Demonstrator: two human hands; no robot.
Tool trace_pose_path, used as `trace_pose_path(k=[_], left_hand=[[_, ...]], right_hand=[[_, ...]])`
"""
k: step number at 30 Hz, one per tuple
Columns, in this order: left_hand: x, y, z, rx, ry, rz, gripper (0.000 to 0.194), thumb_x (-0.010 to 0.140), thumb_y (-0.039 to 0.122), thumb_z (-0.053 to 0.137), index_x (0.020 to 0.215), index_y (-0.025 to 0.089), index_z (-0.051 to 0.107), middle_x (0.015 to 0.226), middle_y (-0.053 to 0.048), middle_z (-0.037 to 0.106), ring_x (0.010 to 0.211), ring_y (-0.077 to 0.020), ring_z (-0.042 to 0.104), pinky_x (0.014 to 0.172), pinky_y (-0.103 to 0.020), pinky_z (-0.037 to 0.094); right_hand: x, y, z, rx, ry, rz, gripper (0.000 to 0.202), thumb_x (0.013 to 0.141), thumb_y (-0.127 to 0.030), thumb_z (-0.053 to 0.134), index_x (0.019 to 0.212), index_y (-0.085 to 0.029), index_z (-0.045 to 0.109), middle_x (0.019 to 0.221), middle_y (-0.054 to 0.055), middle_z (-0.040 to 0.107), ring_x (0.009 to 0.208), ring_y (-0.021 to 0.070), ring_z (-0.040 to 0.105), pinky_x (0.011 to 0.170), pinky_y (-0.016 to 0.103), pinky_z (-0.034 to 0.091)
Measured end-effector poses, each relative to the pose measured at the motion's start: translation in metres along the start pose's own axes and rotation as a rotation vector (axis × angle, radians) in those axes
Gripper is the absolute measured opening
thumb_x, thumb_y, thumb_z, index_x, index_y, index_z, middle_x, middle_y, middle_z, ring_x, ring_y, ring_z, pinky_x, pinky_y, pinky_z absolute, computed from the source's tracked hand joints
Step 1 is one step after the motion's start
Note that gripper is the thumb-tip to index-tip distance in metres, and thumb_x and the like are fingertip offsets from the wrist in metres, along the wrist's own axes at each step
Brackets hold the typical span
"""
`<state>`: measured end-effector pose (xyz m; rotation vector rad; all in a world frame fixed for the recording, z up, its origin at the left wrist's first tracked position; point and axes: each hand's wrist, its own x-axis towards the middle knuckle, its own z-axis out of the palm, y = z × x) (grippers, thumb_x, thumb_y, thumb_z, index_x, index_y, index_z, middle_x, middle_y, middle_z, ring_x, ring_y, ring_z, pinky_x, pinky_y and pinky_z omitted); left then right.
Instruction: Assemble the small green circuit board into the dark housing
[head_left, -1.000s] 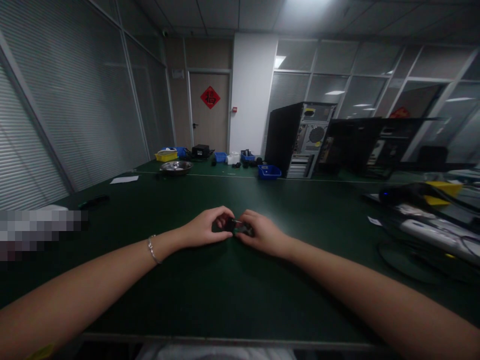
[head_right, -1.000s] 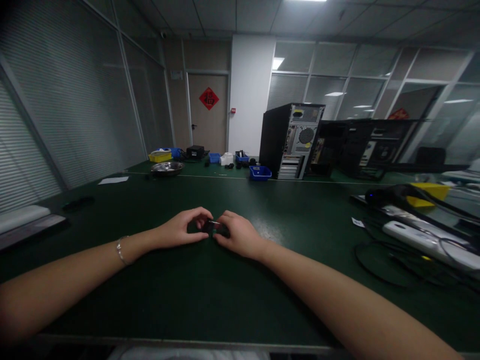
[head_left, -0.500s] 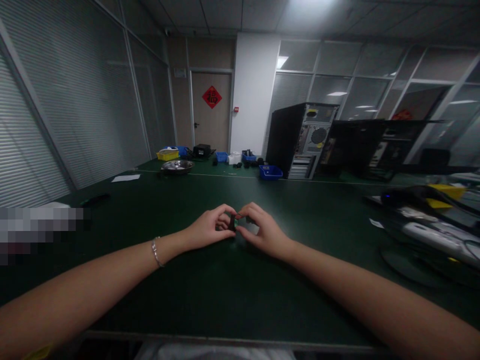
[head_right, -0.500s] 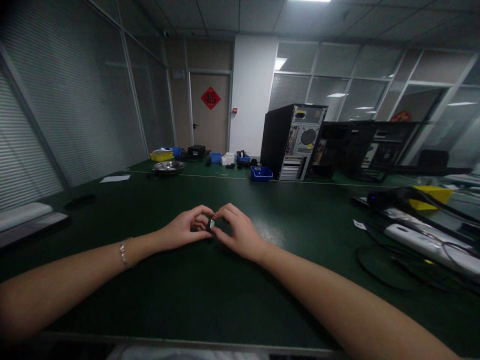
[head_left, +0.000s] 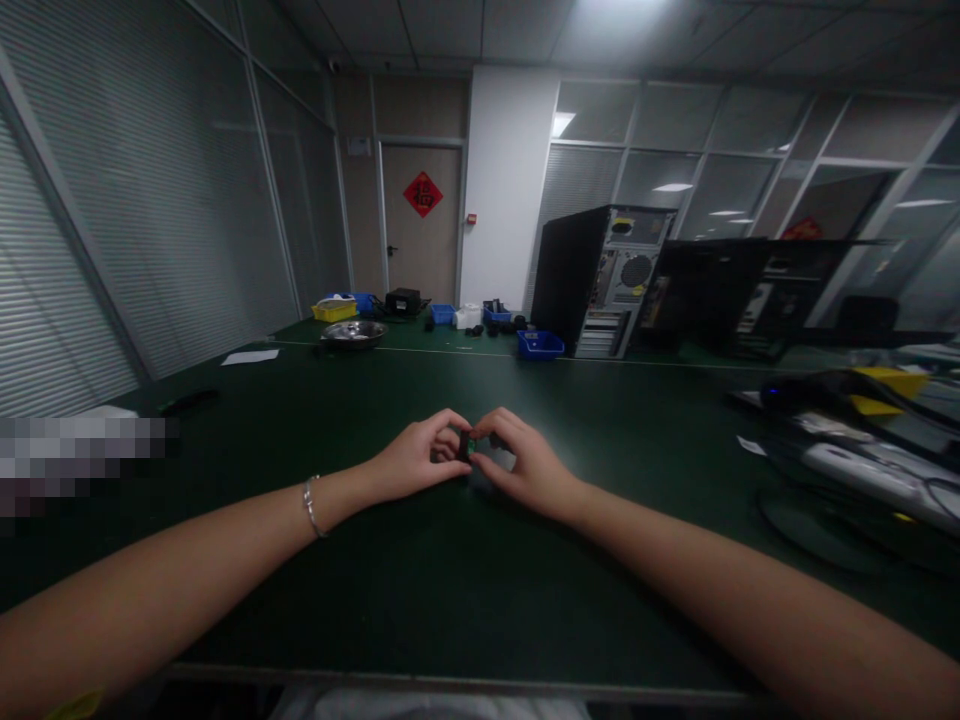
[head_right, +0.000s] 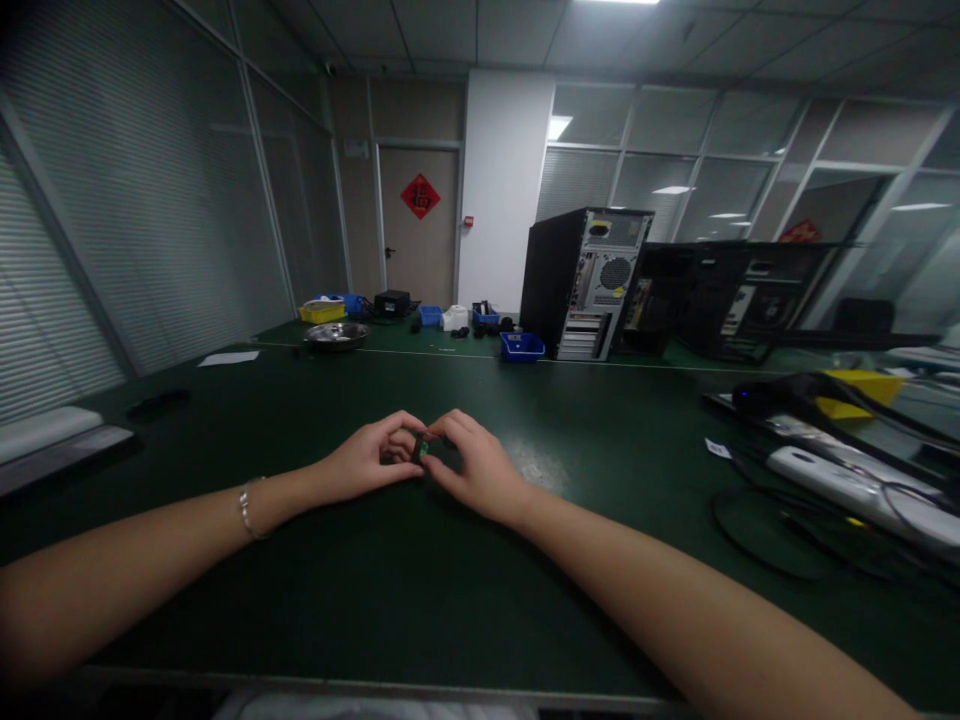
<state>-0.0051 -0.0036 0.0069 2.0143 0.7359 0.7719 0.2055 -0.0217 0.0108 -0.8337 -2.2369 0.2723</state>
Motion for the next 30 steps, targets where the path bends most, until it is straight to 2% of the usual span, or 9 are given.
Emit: trace_pose_path(k=[4, 10, 15, 21, 26, 30], left_hand=[[-0.0003, -0.0015, 0.0006, -0.033, -0.014, 0.013, 0.039, 0.078, 0.021, 0.069, 0.111, 0.017, 0.048, 0.087, -0.002, 0.062, 0.084, -0.017, 0.064, 0.076, -0.031, 0.05], [0.0007, 0.0018, 0.0031, -0.114, 0.013, -0.005, 0.024, 0.087, 0.028, 0.057, 0.107, 0.016, 0.048, 0.083, -0.002, 0.063, 0.079, -0.0156, 0.064, 0.072, -0.028, 0.05], [0.0031, 0.0037, 0.0063, -0.099, 0.074, -0.027, 0.021, 0.084, 0.024, 0.059, 0.1, 0.016, 0.049, 0.08, -0.002, 0.063, 0.075, -0.0153, 0.065, 0.068, -0.027, 0.05], [0.0043, 0.004, 0.0078, -0.102, 0.115, -0.012, 0.02, 0.081, 0.022, 0.062, 0.096, 0.016, 0.051, 0.084, -0.002, 0.064, 0.078, -0.015, 0.065, 0.069, -0.026, 0.051], [0.0055, 0.004, 0.0062, -0.155, 0.13, 0.013, 0.021, 0.08, 0.019, 0.061, 0.097, 0.017, 0.049, 0.087, -0.003, 0.064, 0.078, -0.0154, 0.066, 0.071, -0.029, 0.052], [0.007, -0.0002, 0.0028, -0.211, 0.135, -0.029, 0.022, 0.083, 0.022, 0.06, 0.1, 0.016, 0.048, 0.082, -0.003, 0.064, 0.075, -0.0157, 0.066, 0.072, -0.032, 0.053]], right_hand=[[0.0001, 0.0003, 0.0012, -0.005, 0.004, -0.006, 0.02, 0.081, -0.018, 0.061, 0.101, -0.02, 0.056, 0.095, 0.005, 0.056, 0.087, 0.0174, 0.054, 0.074, 0.028, 0.043], [-0.0003, -0.0028, 0.0012, -0.01, -0.003, -0.025, 0.019, 0.084, -0.02, 0.059, 0.103, -0.02, 0.055, 0.097, 0.005, 0.056, 0.087, 0.0173, 0.054, 0.074, 0.028, 0.043], [0.0009, -0.0062, 0.0029, -0.03, -0.015, -0.026, 0.021, 0.084, -0.02, 0.059, 0.105, -0.02, 0.055, 0.098, 0.006, 0.056, 0.088, 0.0176, 0.053, 0.073, 0.028, 0.044], [0.0012, -0.0084, 0.0014, -0.047, -0.025, -0.004, 0.019, 0.086, -0.021, 0.058, 0.104, -0.02, 0.056, 0.099, 0.006, 0.056, 0.087, 0.0175, 0.054, 0.073, 0.028, 0.044], [0.0003, -0.0071, -0.0005, -0.016, -0.033, -0.004, 0.028, 0.086, -0.022, 0.059, 0.113, -0.022, 0.053, 0.101, 0.006, 0.056, 0.088, 0.0179, 0.054, 0.073, 0.029, 0.045], [-0.0009, -0.0043, -0.0011, 0.018, -0.008, 0.023, 0.03, 0.087, -0.026, 0.059, 0.115, -0.021, 0.051, 0.101, 0.006, 0.056, 0.089, 0.018, 0.054, 0.076, 0.03, 0.045]])
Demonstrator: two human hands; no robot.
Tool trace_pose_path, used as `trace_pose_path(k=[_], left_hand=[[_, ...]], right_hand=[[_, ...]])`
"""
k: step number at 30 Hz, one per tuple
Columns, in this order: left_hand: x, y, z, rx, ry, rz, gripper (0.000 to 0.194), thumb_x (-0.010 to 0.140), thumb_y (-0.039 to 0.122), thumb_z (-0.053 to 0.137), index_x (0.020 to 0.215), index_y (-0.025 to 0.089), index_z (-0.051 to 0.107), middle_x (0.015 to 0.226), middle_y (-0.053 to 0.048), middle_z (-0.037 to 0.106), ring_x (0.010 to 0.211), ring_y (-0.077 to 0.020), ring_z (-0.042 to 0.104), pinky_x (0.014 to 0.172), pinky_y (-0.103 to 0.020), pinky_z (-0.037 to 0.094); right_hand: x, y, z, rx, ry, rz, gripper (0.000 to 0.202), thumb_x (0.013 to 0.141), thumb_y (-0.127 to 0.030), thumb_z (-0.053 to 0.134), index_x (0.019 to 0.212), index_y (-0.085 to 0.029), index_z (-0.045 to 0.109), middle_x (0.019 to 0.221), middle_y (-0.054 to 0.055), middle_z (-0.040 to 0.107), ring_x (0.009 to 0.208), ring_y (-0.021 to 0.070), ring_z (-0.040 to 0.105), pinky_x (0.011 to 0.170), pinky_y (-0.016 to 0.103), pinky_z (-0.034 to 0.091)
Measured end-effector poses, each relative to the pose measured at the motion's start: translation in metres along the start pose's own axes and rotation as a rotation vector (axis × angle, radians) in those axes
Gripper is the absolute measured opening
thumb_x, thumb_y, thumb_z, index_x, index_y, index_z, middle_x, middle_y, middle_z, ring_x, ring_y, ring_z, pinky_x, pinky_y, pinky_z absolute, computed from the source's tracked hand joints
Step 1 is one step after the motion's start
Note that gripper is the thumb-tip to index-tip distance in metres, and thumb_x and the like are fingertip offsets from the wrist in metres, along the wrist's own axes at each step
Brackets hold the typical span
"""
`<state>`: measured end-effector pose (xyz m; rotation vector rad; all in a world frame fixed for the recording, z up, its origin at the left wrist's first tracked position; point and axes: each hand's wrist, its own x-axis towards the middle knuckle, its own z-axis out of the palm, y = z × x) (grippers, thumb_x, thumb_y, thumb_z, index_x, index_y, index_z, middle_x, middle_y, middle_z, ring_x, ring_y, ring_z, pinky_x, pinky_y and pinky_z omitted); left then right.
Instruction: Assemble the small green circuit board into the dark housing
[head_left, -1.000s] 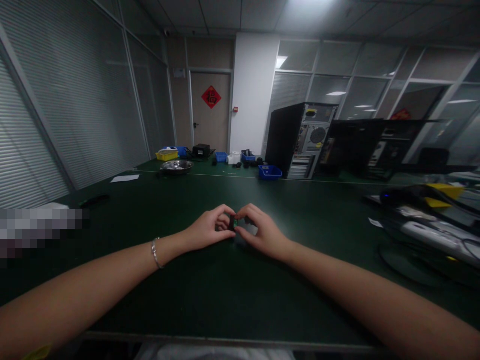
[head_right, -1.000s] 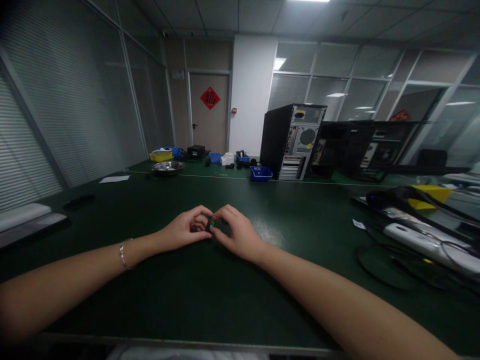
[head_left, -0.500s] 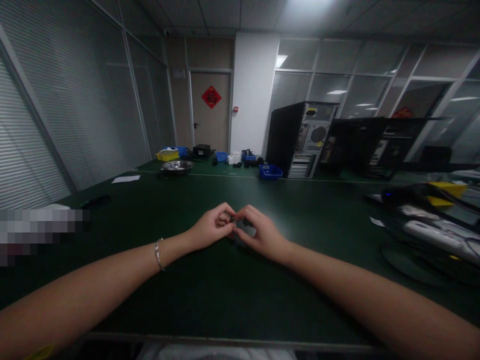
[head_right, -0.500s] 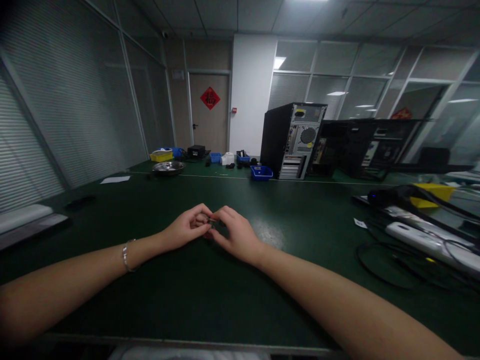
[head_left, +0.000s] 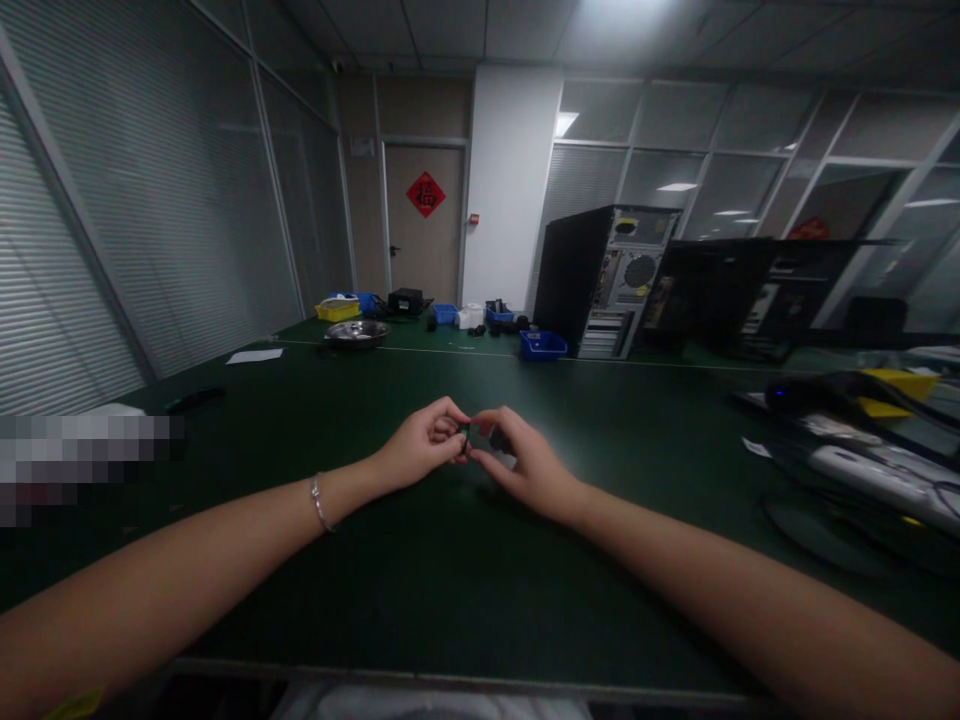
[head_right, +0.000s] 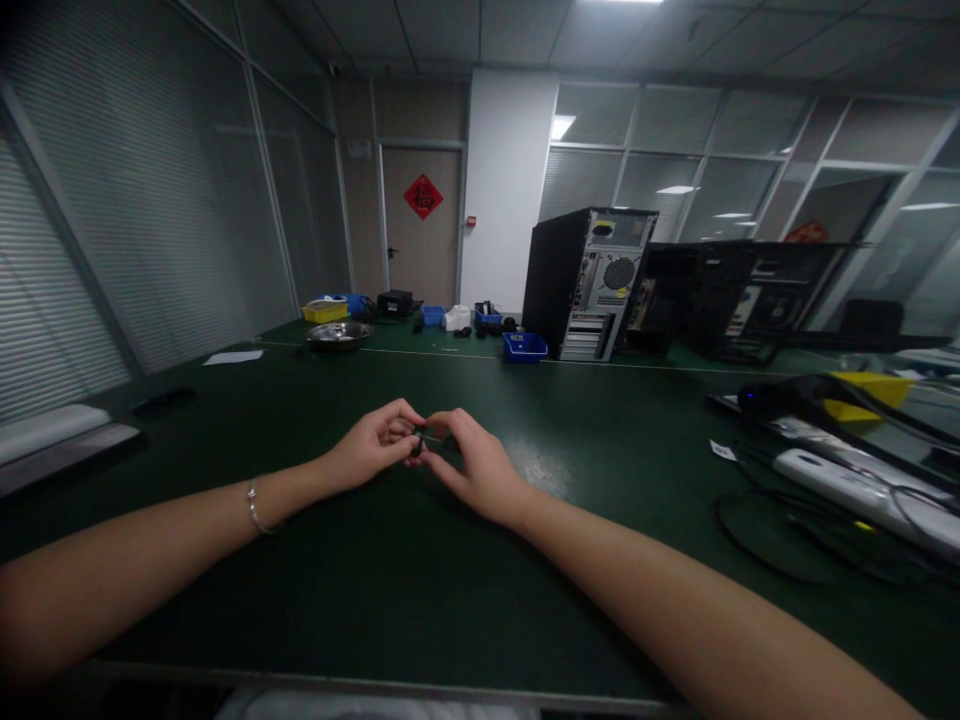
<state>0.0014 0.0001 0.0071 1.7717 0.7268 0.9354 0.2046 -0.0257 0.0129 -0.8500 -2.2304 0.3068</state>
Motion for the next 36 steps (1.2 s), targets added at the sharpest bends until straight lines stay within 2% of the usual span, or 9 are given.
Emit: trace_pose_path(k=[3, 6, 11, 14, 17, 20, 24, 28, 36], left_hand=[[0.002, -0.005, -0.005, -0.011, -0.016, -0.029, 0.024, 0.086, 0.026, 0.056, 0.106, 0.015, 0.05, 0.083, -0.003, 0.063, 0.074, -0.0143, 0.063, 0.072, -0.032, 0.052], [0.004, -0.01, -0.009, 0.026, -0.059, -0.03, 0.029, 0.086, 0.027, 0.058, 0.113, 0.017, 0.053, 0.097, -0.005, 0.061, 0.081, -0.014, 0.06, 0.077, -0.031, 0.05], [0.002, -0.012, -0.012, 0.114, -0.089, -0.011, 0.039, 0.083, 0.026, 0.061, 0.121, 0.019, 0.053, 0.103, -0.004, 0.058, 0.092, -0.0162, 0.058, 0.084, -0.031, 0.047], [0.001, -0.008, -0.012, 0.211, -0.114, 0.006, 0.038, 0.081, 0.027, 0.064, 0.118, 0.018, 0.056, 0.105, -0.005, 0.059, 0.096, -0.0184, 0.057, 0.085, -0.033, 0.047], [-0.001, -0.004, -0.011, 0.321, -0.138, 0.039, 0.031, 0.087, 0.029, 0.056, 0.117, 0.02, 0.06, 0.11, -0.006, 0.062, 0.097, -0.0197, 0.058, 0.085, -0.033, 0.046], [-0.002, -0.002, -0.01, 0.364, -0.128, 0.066, 0.033, 0.087, 0.028, 0.055, 0.119, 0.021, 0.06, 0.114, -0.006, 0.063, 0.099, -0.0203, 0.059, 0.085, -0.033, 0.046], [-0.003, -0.003, -0.009, 0.405, -0.072, 0.086, 0.03, 0.086, 0.03, 0.056, 0.114, 0.019, 0.062, 0.107, -0.007, 0.064, 0.093, -0.02, 0.06, 0.081, -0.032, 0.047], [-0.004, -0.003, -0.009, 0.463, -0.068, 0.096, 0.029, 0.087, 0.031, 0.055, 0.113, 0.019, 0.062, 0.105, -0.006, 0.065, 0.088, -0.0194, 0.06, 0.076, -0.031, 0.047], [-0.005, 0.002, -0.006, 0.517, -0.087, 0.142, 0.027, 0.087, 0.029, 0.055, 0.111, 0.018, 0.064, 0.102, -0.006, 0.066, 0.091, -0.0201, 0.06, 0.081, -0.031, 0.046]], right_hand=[[0.0, 0.005, 0.001, 0.02, 0.008, 0.045, 0.025, 0.09, -0.029, 0.055, 0.114, -0.02, 0.052, 0.101, 0.006, 0.055, 0.09, 0.0176, 0.054, 0.078, 0.03, 0.045], [0.001, 0.012, 0.003, 0.013, -0.033, 0.072, 0.017, 0.095, -0.03, 0.047, 0.102, -0.018, 0.057, 0.099, 0.006, 0.054, 0.088, 0.0166, 0.053, 0.078, 0.03, 0.044], [0.003, 0.021, 0.005, -0.048, -0.093, 0.066, 0.023, 0.097, -0.027, 0.043, 0.086, -0.017, 0.061, 0.086, 0.005, 0.056, 0.083, 0.0164, 0.052, 0.074, 0.029, 0.042], [0.003, 0.02, 0.004, -0.077, -0.096, 0.089, 0.023, 0.096, -0.029, 0.046, 0.085, -0.017, 0.062, 0.082, 0.004, 0.058, 0.08, 0.0168, 0.052, 0.07, 0.029, 0.041], [0.003, 0.017, 0.002, -0.079, -0.104, 0.119, 0.024, 0.096, -0.029, 0.045, 0.086, -0.017, 0.063, 0.082, 0.004, 0.059, 0.079, 0.0167, 0.052, 0.069, 0.028, 0.041], [0.004, 0.015, 0.0, -0.072, -0.102, 0.138, 0.025, 0.095, -0.03, 0.045, 0.085, -0.017, 0.064, 0.081, 0.004, 0.058, 0.076, 0.0157, 0.053, 0.067, 0.027, 0.041], [0.003, 0.013, -0.001, -0.063, -0.114, 0.162, 0.025, 0.095, -0.032, 0.046, 0.085, -0.017, 0.064, 0.082, 0.004, 0.059, 0.074, 0.0148, 0.053, 0.063, 0.026, 0.04], [0.004, 0.013, -0.001, -0.083, -0.139, 0.17, 0.027, 0.095, -0.034, 0.046, 0.082, -0.017, 0.063, 0.08, 0.003, 0.059, 0.071, 0.0142, 0.053, 0.061, 0.025, 0.039], [0.003, 0.015, 0.0, -0.136, -0.146, 0.168, 0.032, 0.095, -0.037, 0.044, 0.078, -0.017, 0.062, 0.075, 0.002, 0.058, 0.067, 0.013, 0.051, 0.06, 0.024, 0.037]])
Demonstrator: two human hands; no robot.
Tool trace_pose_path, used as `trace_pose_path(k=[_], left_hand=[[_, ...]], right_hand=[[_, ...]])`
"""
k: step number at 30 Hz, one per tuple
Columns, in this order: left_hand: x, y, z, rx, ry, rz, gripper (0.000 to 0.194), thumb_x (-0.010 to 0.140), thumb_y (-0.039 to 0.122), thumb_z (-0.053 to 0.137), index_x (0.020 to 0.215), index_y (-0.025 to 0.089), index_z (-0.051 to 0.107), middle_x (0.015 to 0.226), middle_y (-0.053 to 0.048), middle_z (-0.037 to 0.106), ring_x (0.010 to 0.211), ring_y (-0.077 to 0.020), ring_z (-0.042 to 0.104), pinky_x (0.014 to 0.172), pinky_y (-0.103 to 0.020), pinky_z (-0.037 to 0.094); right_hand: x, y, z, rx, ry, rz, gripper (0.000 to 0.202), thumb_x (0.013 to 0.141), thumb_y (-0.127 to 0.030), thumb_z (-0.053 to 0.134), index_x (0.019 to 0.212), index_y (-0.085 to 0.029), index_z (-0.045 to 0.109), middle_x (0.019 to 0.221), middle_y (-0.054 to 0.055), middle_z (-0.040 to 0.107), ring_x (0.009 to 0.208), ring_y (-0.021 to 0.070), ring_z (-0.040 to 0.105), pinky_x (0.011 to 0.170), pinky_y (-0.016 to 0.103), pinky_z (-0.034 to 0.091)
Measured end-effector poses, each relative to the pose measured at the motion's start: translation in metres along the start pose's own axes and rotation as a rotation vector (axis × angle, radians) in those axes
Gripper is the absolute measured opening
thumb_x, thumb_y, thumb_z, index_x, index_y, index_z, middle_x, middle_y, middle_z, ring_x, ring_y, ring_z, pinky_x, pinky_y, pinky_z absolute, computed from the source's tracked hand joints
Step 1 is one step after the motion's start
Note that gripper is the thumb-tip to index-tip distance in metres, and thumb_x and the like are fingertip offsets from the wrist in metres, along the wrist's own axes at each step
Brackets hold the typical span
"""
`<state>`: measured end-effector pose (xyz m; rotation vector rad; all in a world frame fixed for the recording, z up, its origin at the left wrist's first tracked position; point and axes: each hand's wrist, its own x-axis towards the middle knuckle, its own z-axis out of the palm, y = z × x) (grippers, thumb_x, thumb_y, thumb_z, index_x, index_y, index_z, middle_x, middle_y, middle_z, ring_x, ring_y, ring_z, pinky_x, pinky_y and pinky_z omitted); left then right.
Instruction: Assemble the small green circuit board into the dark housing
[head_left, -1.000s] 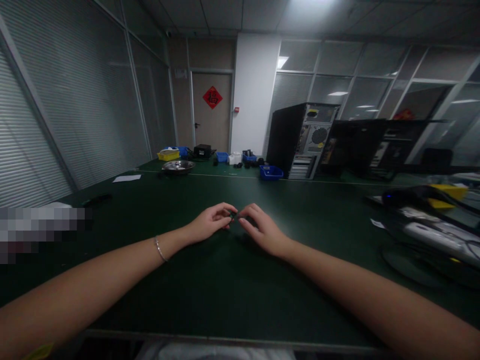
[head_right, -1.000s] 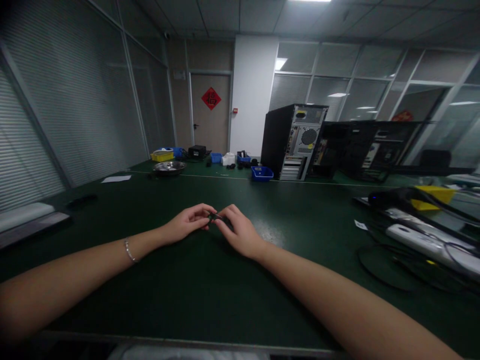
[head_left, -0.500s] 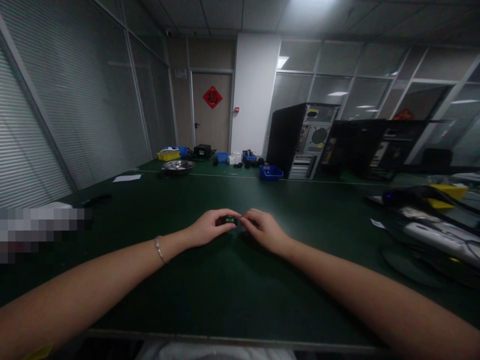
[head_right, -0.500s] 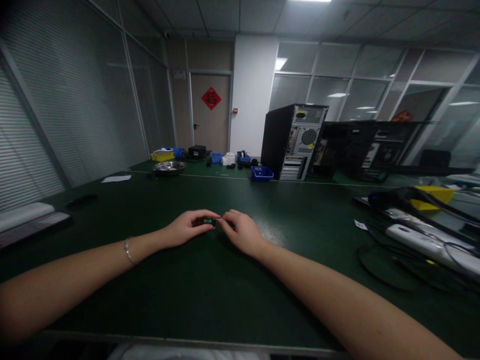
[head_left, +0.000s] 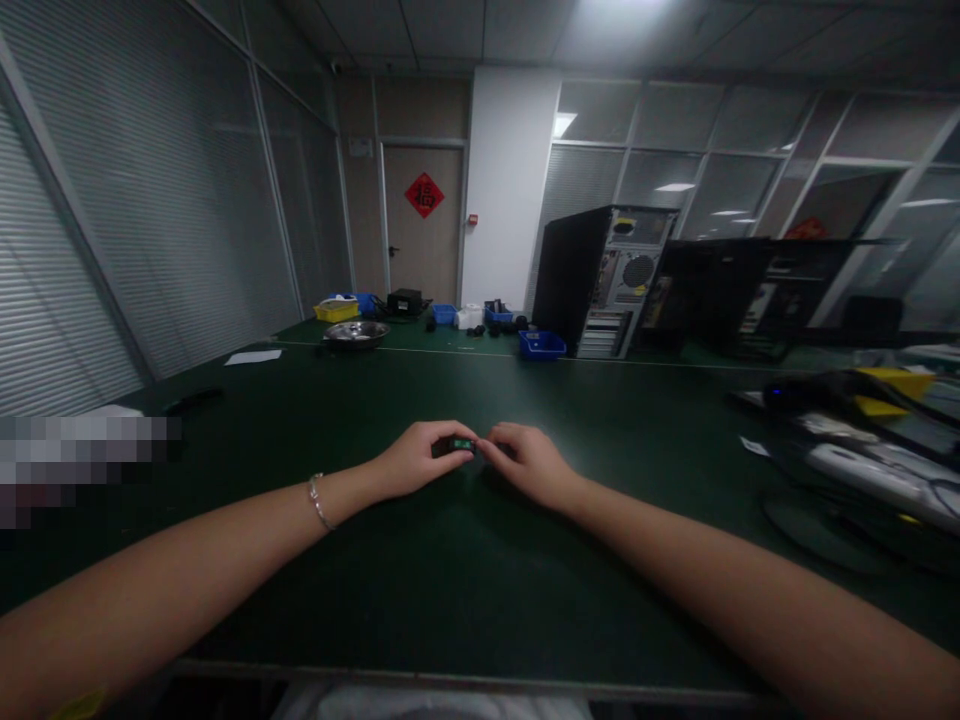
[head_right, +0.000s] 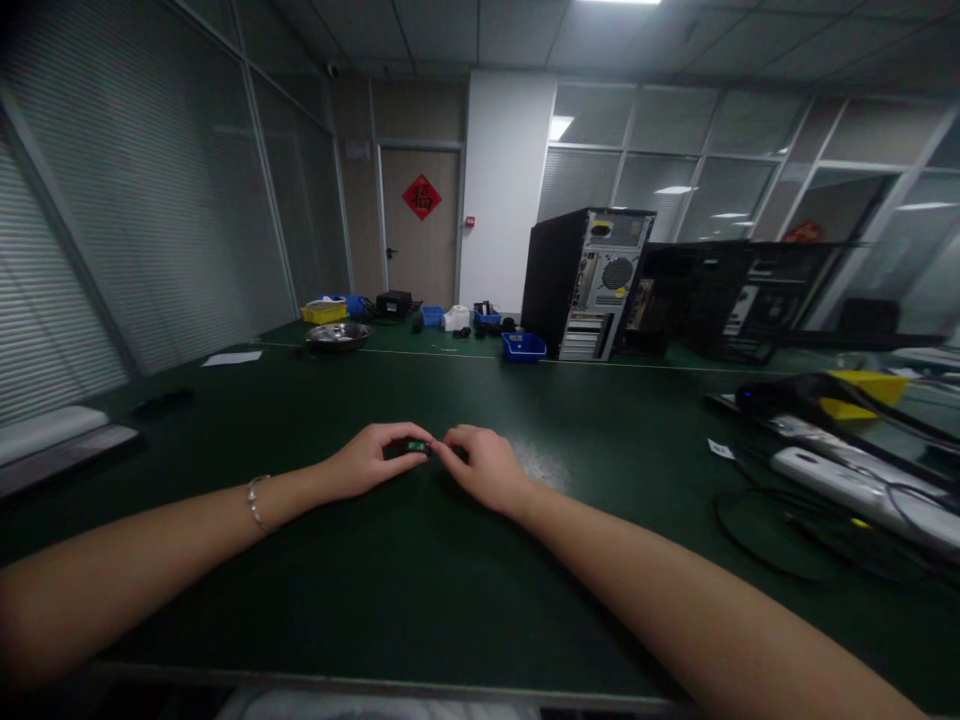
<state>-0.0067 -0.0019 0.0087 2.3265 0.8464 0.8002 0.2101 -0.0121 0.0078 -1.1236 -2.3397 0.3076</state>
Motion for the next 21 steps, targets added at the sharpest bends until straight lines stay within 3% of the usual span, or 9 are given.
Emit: trace_pose_path(k=[21], left_hand=[[-0.0011, 0.0019, -0.0002, 0.088, 0.017, 0.06, 0.026, 0.087, 0.026, 0.057, 0.111, 0.02, 0.065, 0.108, -0.006, 0.068, 0.099, -0.0209, 0.062, 0.088, -0.031, 0.046]], right_hand=[[-0.0016, -0.0025, -0.0024, -0.04, -0.03, -0.037, 0.032, 0.096, -0.036, 0.043, 0.077, -0.018, 0.061, 0.07, 0.001, 0.057, 0.063, 0.0125, 0.049, 0.058, 0.023, 0.034]])
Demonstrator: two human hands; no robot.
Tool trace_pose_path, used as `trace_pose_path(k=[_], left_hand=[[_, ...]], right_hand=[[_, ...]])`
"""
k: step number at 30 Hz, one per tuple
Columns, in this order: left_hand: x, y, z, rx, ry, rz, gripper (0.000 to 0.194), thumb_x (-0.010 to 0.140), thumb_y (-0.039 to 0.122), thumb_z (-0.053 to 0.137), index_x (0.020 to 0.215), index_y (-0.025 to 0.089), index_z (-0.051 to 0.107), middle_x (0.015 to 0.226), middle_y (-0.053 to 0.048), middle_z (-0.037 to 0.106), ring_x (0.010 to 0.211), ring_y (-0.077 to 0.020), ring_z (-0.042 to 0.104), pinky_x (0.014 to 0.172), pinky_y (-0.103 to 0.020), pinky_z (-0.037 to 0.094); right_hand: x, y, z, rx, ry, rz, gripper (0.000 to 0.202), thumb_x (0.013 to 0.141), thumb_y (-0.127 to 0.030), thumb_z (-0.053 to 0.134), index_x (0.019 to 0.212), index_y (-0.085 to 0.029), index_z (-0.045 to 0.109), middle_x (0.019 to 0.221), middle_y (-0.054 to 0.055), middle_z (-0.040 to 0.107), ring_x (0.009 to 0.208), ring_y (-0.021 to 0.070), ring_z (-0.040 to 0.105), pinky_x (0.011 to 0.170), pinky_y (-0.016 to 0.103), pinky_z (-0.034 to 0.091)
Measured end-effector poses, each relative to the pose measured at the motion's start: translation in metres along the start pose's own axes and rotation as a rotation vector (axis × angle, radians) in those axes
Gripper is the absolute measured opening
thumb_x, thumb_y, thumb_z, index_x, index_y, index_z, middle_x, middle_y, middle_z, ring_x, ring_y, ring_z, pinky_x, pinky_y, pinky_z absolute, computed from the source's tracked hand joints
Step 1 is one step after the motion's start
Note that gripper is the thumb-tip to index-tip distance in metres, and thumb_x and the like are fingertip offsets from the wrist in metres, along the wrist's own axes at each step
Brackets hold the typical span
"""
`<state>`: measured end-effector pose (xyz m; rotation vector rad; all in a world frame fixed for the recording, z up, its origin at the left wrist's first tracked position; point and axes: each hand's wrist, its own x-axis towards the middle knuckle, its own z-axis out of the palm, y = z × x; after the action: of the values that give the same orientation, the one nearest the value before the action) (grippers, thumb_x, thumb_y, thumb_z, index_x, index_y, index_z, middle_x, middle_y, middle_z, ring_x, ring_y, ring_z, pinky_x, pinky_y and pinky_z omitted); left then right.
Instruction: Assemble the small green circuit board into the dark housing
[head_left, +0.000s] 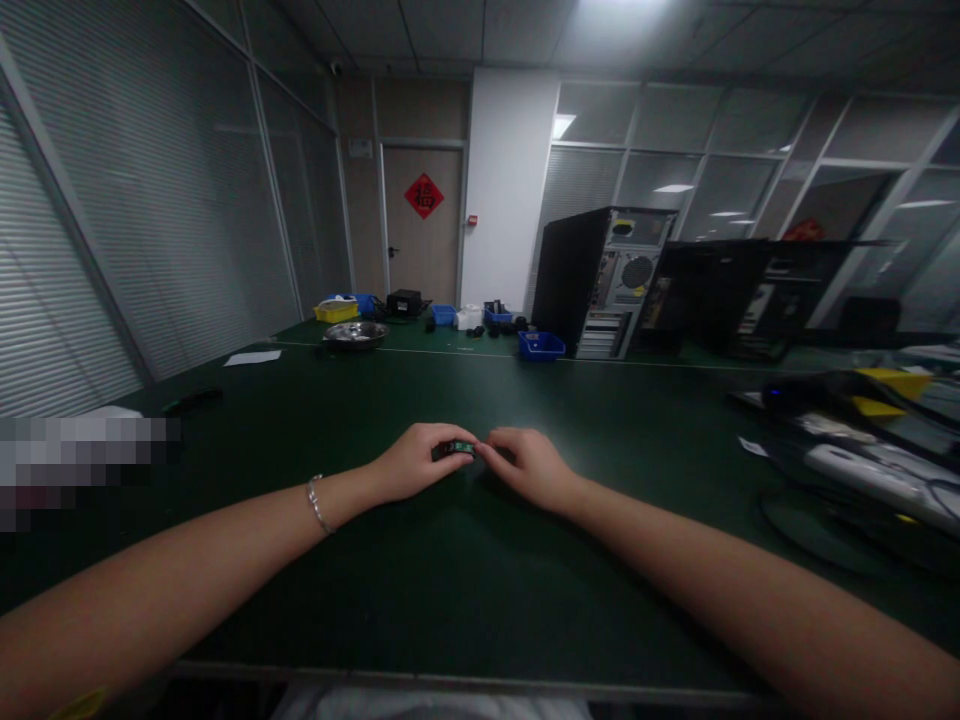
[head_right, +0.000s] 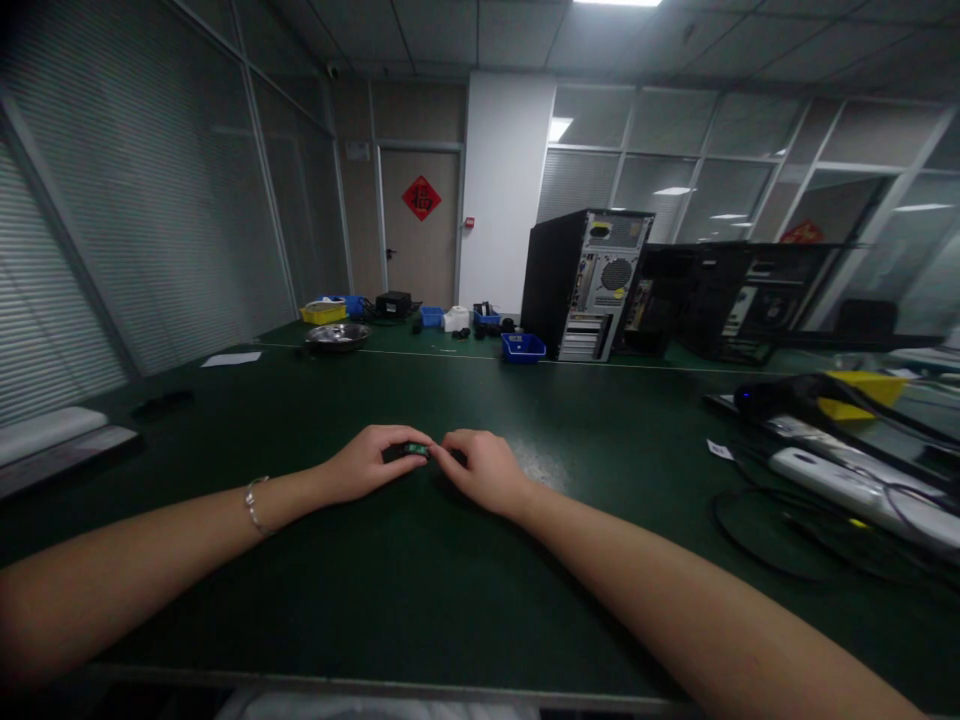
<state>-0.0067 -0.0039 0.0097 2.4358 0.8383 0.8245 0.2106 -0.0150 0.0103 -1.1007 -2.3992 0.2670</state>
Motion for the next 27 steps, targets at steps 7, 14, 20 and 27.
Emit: trace_pose_path(k=[7, 14, 20, 27], left_hand=[[-0.0004, -0.0028, -0.0001, -0.039, -0.012, -0.023, 0.028, 0.088, 0.027, 0.058, 0.113, 0.019, 0.066, 0.111, -0.006, 0.069, 0.101, -0.02, 0.062, 0.089, -0.03, 0.046], [0.0, 0.0009, -0.0007, -0.072, -0.02, -0.061, 0.029, 0.087, 0.029, 0.058, 0.114, 0.018, 0.066, 0.11, -0.007, 0.069, 0.1, -0.0207, 0.063, 0.086, -0.029, 0.048], [-0.0002, -0.0009, -0.0005, -0.139, -0.046, -0.092, 0.032, 0.088, 0.032, 0.057, 0.116, 0.018, 0.064, 0.109, -0.007, 0.069, 0.089, -0.0189, 0.064, 0.077, -0.028, 0.05], [-0.0001, -0.003, 0.001, -0.238, -0.054, -0.112, 0.032, 0.087, 0.031, 0.058, 0.116, 0.017, 0.063, 0.104, -0.007, 0.069, 0.083, -0.0173, 0.064, 0.076, -0.028, 0.051]], right_hand=[[-0.0001, 0.0034, 0.002, 0.007, -0.015, -0.003, 0.032, 0.096, -0.037, 0.042, 0.079, -0.017, 0.06, 0.071, 0.0, 0.056, 0.062, 0.0115, 0.048, 0.056, 0.023, 0.031], [-0.0009, 0.0009, -0.0009, 0.037, -0.027, -0.017, 0.032, 0.097, -0.036, 0.041, 0.08, -0.017, 0.06, 0.072, 0.001, 0.057, 0.064, 0.0122, 0.049, 0.058, 0.023, 0.033], [-0.0017, 0.001, -0.0012, 0.048, -0.02, -0.013, 0.032, 0.097, -0.036, 0.04, 0.08, -0.017, 0.06, 0.072, 0.001, 0.057, 0.065, 0.0124, 0.049, 0.06, 0.023, 0.034], [-0.0004, 0.0022, 0.0006, 0.094, -0.007, -0.03, 0.034, 0.097, -0.038, 0.04, 0.08, -0.017, 0.06, 0.072, 0.001, 0.056, 0.065, 0.0123, 0.049, 0.059, 0.023, 0.034]])
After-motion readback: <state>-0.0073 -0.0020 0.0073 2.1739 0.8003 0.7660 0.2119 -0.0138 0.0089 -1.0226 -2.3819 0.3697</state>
